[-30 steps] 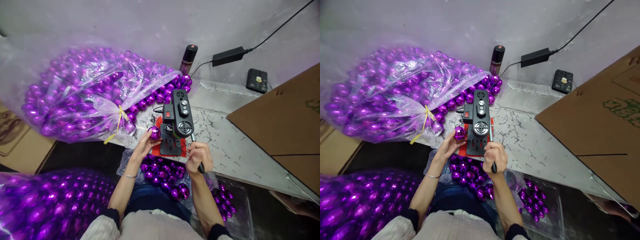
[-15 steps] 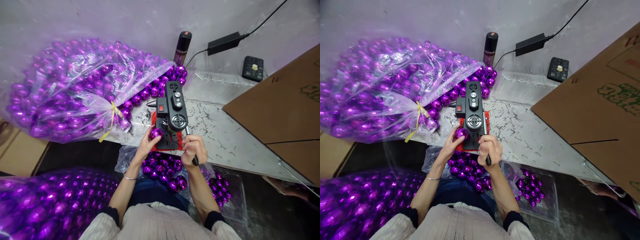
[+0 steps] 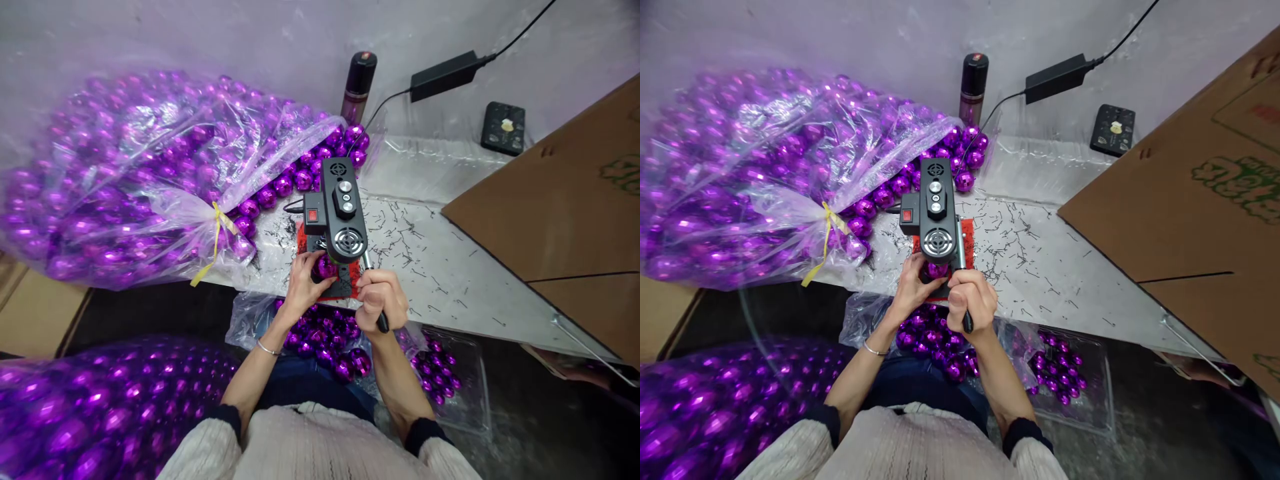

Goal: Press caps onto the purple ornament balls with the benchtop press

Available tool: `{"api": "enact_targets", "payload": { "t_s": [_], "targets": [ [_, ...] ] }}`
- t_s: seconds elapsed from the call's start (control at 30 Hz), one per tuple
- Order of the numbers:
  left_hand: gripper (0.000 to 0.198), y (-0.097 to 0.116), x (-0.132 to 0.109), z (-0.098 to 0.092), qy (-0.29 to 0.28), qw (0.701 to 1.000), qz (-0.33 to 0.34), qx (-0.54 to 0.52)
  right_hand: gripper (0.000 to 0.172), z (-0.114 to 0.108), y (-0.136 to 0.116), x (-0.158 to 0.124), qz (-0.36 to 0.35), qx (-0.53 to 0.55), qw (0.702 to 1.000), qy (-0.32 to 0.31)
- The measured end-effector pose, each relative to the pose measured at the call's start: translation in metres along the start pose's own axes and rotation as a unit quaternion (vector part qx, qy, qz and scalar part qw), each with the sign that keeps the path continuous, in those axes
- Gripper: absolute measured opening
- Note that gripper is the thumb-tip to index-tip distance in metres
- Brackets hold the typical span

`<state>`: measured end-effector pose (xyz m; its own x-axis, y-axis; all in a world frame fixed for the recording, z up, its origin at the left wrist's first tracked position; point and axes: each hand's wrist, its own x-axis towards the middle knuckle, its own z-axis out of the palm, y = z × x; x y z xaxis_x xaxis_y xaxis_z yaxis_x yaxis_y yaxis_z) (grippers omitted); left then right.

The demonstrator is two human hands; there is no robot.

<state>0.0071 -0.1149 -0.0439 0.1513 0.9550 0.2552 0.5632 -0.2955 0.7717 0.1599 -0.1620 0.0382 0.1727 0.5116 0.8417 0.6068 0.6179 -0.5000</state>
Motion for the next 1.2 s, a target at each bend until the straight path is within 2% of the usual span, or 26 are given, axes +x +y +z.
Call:
{"api": "enact_targets", "payload": {
  "t_s": [0.23,0.5,0.8,1.0,1.2],
  "targets": [
    [0.067,-0.016,-0.002,0.02,0.003,0.999,0.043,-0.014,0.031,0.0,0.001,-0.001,0.003,0.007,1.0,-0.001],
    [0.068,-0.02,-0.003,0.02,-0.001,0.998,0.063,-0.005,0.032,0.006,0.006,-0.01,0.003,0.008,1.0,0.023],
    [0.067,-0.016,-0.003,0.02,-0.001,0.998,0.052,-0.02,0.036,0.02,0.021,-0.026,-0.026,0.053,0.996,0.072],
    [0.068,-0.016,-0.001,0.019,-0.008,0.999,0.051,-0.009,0.037,0.027,0.023,-0.031,-0.017,0.08,0.993,0.09],
    [0.07,-0.015,0.0,0.02,-0.018,0.999,0.048,-0.003,0.038,0.026,0.031,-0.04,-0.002,0.076,0.994,0.075]
  ]
}}
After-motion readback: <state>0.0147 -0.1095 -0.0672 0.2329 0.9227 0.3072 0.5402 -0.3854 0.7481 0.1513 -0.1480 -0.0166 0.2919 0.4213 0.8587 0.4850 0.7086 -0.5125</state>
